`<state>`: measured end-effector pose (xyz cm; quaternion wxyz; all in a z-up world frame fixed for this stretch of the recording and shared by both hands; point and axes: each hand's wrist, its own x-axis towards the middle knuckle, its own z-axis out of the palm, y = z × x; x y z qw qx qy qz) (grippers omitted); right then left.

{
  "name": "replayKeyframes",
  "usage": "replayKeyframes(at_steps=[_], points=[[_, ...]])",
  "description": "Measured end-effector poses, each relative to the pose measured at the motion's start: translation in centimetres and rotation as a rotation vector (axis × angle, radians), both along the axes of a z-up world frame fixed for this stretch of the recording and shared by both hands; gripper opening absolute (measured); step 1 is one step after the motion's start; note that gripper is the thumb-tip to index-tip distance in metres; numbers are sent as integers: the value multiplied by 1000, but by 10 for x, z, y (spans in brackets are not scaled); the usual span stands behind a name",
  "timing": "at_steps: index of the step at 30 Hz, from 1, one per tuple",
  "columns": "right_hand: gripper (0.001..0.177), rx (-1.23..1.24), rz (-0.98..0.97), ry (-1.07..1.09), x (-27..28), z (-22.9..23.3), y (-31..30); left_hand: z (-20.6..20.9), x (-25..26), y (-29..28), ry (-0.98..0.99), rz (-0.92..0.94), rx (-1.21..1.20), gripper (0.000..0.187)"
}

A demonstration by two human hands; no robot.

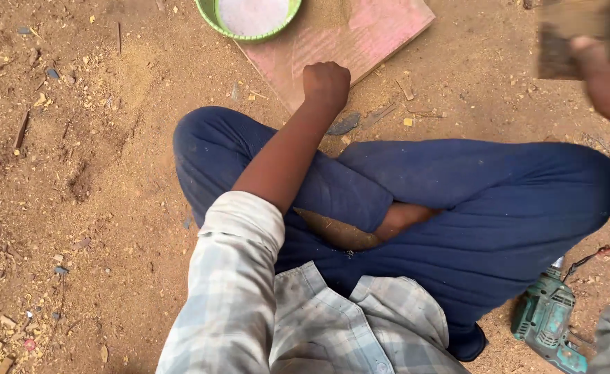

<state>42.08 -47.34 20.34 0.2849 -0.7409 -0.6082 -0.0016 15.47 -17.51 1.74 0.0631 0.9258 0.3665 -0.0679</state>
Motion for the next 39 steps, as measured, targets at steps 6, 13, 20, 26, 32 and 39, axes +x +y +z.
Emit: replayKeyframes(at_steps=[6,13,20,26,32,39], points=[[27,-317,171,-54,-58,-75,122,-49,6,22,-63,53,48,16],[40,-855,443,-152,-81,-159,168,-41,-10,25,-206,16,-114,36],[39,-828,360,-85,-55,-186,175,-56,2,42,-327,24,-202,29],[29,-505,26,-130,-2,-181,168,-73,-2,84,-374,204,5,16],[19,-512,98,392,-53,-193,187,-41,2,47,-65,171,-153,12],[18,-647,-131,283,-27,-194,188,-4,2,-21,254,-33,-434,44]])
